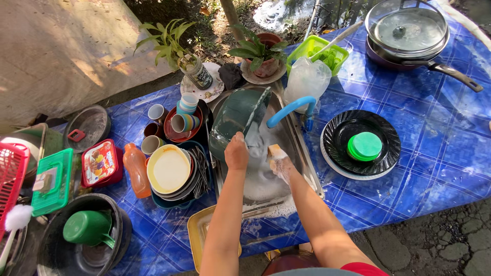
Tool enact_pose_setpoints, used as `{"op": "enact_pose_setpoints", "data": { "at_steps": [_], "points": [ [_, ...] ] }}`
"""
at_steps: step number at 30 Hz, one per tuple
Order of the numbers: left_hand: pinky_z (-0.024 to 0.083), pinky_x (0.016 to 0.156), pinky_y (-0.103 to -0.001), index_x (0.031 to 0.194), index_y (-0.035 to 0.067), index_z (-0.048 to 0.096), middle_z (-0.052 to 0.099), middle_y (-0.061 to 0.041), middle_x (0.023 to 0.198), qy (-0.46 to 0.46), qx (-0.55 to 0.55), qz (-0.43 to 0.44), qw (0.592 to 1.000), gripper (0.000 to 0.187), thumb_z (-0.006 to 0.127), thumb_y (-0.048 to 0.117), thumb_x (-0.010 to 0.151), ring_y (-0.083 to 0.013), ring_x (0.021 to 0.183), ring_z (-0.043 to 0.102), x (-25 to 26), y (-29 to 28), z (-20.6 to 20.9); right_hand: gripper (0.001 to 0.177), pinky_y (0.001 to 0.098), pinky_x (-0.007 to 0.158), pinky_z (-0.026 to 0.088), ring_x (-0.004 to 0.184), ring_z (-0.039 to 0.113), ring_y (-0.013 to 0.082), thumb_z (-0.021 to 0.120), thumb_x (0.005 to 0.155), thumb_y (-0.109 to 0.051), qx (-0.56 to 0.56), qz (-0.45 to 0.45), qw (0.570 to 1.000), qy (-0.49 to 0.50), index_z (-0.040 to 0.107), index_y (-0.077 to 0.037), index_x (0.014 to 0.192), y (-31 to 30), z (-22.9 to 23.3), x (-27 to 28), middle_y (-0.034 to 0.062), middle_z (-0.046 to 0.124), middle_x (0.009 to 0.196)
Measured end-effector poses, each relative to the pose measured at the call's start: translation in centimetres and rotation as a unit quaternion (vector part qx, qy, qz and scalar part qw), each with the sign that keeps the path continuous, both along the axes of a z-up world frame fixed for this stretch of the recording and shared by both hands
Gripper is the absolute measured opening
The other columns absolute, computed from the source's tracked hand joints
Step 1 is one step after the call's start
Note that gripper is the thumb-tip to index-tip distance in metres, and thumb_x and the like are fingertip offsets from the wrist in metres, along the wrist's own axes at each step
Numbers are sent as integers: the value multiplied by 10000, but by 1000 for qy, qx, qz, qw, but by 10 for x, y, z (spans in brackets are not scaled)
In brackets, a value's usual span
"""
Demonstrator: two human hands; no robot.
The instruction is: The person washes various dishes and containers using a sponge and soapy water in a basin and a sink.
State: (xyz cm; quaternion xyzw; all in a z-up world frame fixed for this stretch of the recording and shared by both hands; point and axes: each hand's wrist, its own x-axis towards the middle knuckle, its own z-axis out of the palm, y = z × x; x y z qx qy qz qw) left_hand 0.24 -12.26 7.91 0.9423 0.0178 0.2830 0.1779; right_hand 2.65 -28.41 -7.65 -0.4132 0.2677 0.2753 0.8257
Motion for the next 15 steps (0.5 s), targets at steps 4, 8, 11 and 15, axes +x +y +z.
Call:
{"op": "enact_pose_setpoints", "data": {
  "at_steps": [4, 8, 11, 15],
  "points": [
    [548, 680, -485, 945, 78, 553, 653, -127, 879, -22, 10, 3, 1000, 101, 613, 34, 877, -374, 799, 675, -11, 2, -3, 383, 369, 680, 564, 812, 718, 209, 734, 858, -259, -140, 46, 988, -44, 698, -85, 1197, 7, 5, 10, 103, 740, 1024],
    [550, 661, -473, 973, 77, 561, 646, -127, 888, -35, 35, 16, 999, 149, 622, 31, 846, -370, 762, 664, -23, 7, -6, 472, 385, 712, 560, 854, 706, 248, 813, 848, -405, -345, 70, 935, -40, 699, -36, 1119, 19, 8, 15, 124, 716, 1014],
    [557, 664, -454, 971, 91, 563, 654, -114, 915, -46, 46, 20, 998, 168, 622, 17, 833, -352, 753, 664, -32, 7, -7, 402, 385, 682, 548, 799, 705, 240, 797, 832, -362, -369, 76, 924, -65, 756, 12, 973, 19, 9, 16, 132, 741, 921],
    [548, 679, -480, 973, 54, 560, 657, -158, 900, -23, -17, 57, 998, 151, 643, 43, 847, -396, 791, 664, -38, 7, 4, 313, 385, 645, 611, 755, 745, 242, 746, 836, -292, -352, 41, 935, -34, 735, 13, 905, 32, 14, 16, 126, 739, 891]
  ]
}}
